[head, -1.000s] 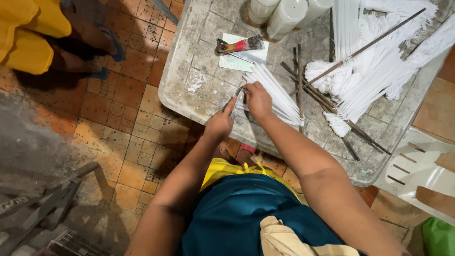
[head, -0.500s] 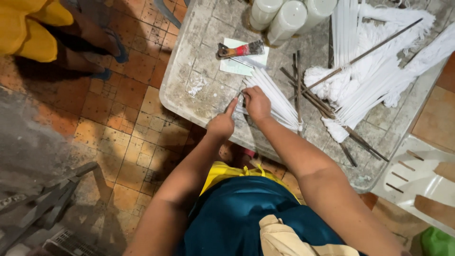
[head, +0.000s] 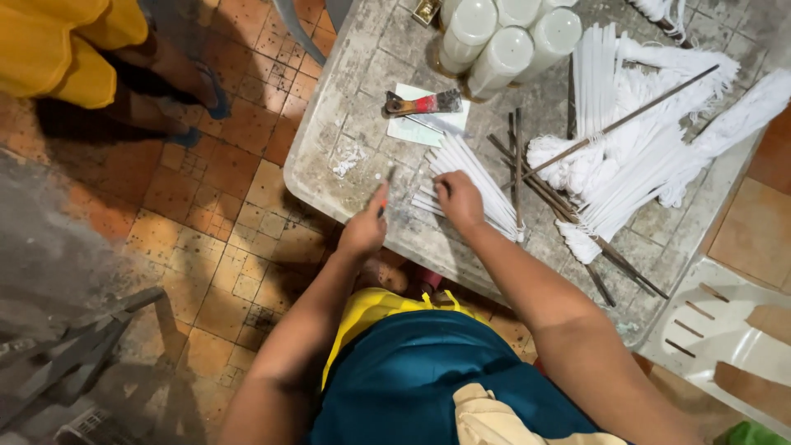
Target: The person uses a small utility blade to separate bundles of thin white candles that are joined together.
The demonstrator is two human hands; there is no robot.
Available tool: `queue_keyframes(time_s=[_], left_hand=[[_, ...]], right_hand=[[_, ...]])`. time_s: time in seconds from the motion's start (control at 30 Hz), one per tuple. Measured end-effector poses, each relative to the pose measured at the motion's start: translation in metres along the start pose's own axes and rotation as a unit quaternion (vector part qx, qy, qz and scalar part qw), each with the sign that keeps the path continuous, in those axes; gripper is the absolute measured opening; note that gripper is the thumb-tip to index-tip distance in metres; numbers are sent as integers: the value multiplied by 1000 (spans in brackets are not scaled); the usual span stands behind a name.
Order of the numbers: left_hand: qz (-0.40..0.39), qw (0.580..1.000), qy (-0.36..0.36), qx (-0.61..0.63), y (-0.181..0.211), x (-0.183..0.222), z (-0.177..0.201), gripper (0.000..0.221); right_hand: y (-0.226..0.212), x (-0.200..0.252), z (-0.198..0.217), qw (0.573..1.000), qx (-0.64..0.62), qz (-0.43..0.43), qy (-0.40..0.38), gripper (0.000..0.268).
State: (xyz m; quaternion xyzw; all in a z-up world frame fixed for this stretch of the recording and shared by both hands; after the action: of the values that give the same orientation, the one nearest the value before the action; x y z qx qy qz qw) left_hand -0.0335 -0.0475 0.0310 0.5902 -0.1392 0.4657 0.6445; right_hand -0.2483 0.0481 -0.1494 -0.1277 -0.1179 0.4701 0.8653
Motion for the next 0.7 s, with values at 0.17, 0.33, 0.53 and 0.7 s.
queue_keyframes(time_s=[0.17, 0.33, 0.53, 0.7], left_hand=[[-27, 993, -45, -105, -4, -30, -19, 65], [-19, 993, -25, -113, -13, -52, -25, 64], [-31, 994, -4, -104, -26, -58, -26, 67], [-79, 991, -6, -110, -36, -69, -35, 71]], right_hand=[[-3, -6, 7, 1000, 19, -18, 15, 13], [1, -19, -4, 998, 42, -45, 21, 14], [-17, -16, 11, 997, 72, -36, 1, 18], [-11, -20, -3, 996, 91, -23, 11, 21]])
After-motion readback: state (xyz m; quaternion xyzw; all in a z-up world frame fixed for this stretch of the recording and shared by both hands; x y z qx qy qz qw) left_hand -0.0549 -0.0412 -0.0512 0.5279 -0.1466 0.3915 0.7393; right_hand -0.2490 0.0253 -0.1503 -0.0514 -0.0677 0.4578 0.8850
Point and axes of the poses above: each hand's wrist, its own x-axis away from the middle knuckle, its own z-axis out of the back of the hand, y = z × x, the point moved 4 cm from there along -x, towards the middle knuckle, and after that the axes turned 15 degrees about x, right-handed, at the moved point
